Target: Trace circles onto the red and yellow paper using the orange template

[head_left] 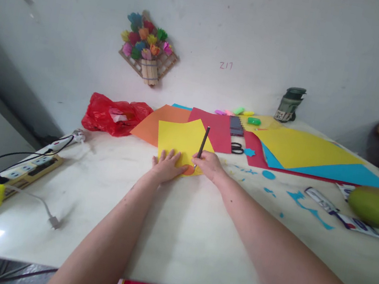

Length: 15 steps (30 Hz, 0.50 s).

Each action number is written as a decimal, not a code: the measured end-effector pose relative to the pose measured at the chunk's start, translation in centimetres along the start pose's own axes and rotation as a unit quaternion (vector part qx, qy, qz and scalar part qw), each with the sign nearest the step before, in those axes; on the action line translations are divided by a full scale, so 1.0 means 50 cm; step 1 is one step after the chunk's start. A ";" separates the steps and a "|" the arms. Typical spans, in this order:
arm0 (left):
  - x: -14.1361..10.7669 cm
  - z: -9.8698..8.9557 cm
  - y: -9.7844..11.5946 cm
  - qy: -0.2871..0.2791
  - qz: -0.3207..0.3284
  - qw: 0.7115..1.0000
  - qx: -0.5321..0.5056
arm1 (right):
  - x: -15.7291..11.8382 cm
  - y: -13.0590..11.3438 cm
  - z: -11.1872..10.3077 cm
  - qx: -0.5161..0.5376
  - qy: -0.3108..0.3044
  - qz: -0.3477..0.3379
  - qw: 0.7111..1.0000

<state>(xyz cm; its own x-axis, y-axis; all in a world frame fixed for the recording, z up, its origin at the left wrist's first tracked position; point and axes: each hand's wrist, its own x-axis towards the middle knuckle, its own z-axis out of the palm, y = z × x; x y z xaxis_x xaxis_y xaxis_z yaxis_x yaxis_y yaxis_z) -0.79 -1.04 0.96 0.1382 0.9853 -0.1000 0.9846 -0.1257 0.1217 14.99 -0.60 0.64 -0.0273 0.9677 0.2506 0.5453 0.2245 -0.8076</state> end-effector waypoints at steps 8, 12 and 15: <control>-0.001 -0.001 0.001 -0.003 0.000 1.000 -0.004 | 0.000 0.010 -0.002 -0.009 -0.061 -0.032 0.998; 0.003 0.002 -0.001 -0.005 0.000 1.000 -0.004 | -0.002 0.008 -0.004 -0.018 -0.075 -0.057 0.995; 0.004 0.004 -0.002 -0.003 -0.001 1.000 -0.003 | -0.002 0.007 -0.005 -0.024 -0.076 -0.066 0.995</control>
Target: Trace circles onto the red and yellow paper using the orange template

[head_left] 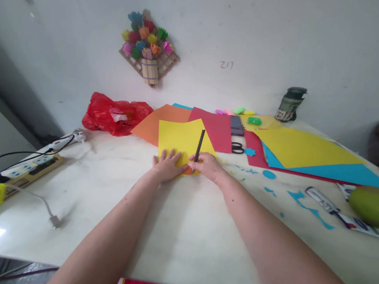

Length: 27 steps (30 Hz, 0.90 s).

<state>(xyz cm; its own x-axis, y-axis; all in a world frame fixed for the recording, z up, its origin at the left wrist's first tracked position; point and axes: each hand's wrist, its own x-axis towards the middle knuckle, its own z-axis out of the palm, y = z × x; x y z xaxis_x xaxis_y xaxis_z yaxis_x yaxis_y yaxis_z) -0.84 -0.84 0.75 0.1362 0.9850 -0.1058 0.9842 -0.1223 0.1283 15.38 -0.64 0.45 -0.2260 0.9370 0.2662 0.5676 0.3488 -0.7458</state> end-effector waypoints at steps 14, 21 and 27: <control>0.004 0.001 0.000 -0.003 -0.003 1.000 0.011 | -0.003 -0.003 0.000 -0.016 0.007 -0.015 1.000; 0.003 0.000 0.001 -0.002 0.000 1.000 0.011 | -0.004 -0.004 0.000 -0.016 0.010 -0.014 1.000; -0.002 -0.005 0.004 -0.003 -0.002 1.000 0.009 | -0.002 -0.003 0.002 -0.017 0.011 -0.019 1.000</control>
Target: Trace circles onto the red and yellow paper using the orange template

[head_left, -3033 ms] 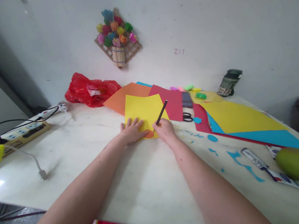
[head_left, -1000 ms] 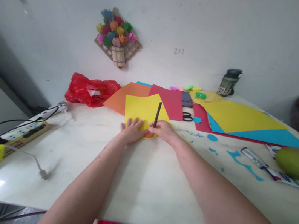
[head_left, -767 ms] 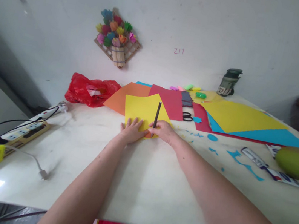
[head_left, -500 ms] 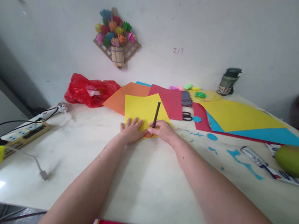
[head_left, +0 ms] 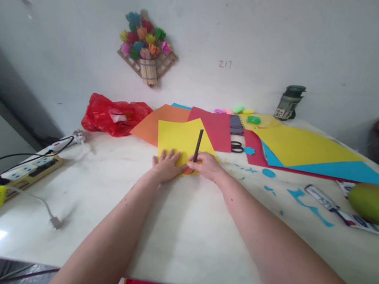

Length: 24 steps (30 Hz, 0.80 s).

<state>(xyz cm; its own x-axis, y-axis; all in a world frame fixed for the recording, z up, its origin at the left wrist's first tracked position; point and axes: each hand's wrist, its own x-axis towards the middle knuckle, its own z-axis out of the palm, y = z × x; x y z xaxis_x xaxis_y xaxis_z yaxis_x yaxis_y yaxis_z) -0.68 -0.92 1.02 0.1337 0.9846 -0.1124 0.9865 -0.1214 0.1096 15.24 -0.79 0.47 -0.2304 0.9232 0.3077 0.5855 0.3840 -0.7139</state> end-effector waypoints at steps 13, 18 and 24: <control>0.003 0.004 -0.003 0.004 0.003 1.000 -0.002 | 0.003 0.010 0.002 0.024 0.004 0.019 1.000; -0.001 0.001 -0.002 0.005 0.003 1.000 -0.001 | 0.003 0.010 0.001 0.040 0.007 0.019 0.999; 0.001 0.001 0.000 0.002 -0.003 1.000 0.004 | 0.002 0.006 -0.001 0.051 0.009 0.040 0.998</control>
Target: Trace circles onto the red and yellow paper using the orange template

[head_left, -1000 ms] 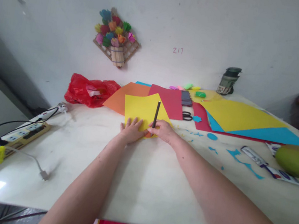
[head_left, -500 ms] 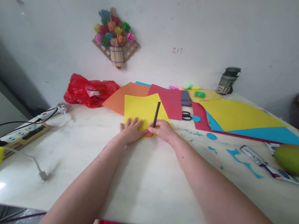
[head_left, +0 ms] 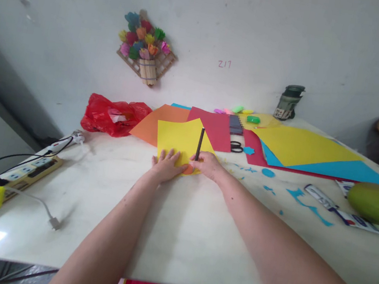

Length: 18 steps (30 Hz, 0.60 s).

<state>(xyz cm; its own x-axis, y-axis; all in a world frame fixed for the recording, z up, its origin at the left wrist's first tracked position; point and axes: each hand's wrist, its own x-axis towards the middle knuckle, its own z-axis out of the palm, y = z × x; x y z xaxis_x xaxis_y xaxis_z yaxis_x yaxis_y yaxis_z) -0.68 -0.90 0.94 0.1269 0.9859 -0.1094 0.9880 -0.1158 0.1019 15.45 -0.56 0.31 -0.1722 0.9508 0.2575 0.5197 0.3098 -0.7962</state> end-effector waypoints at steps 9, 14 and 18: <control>-0.002 0.000 -0.002 0.002 0.004 1.000 -0.004 | 0.003 0.009 0.001 -0.001 0.011 -0.003 1.000; -0.002 -0.001 -0.001 0.003 0.004 1.000 -0.006 | 0.001 0.003 -0.002 0.001 0.016 0.013 1.000; -0.001 0.000 -0.002 0.001 0.003 1.000 -0.003 | 0.000 -0.002 -0.004 0.011 0.029 0.019 0.999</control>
<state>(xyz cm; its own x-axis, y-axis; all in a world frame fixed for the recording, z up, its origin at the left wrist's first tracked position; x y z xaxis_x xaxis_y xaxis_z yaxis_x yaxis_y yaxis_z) -0.76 -0.95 0.94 0.1335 0.9853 -0.1062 0.9866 -0.1220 0.1084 15.57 -0.60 0.52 -0.1046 0.9604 0.2581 0.5064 0.2748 -0.8173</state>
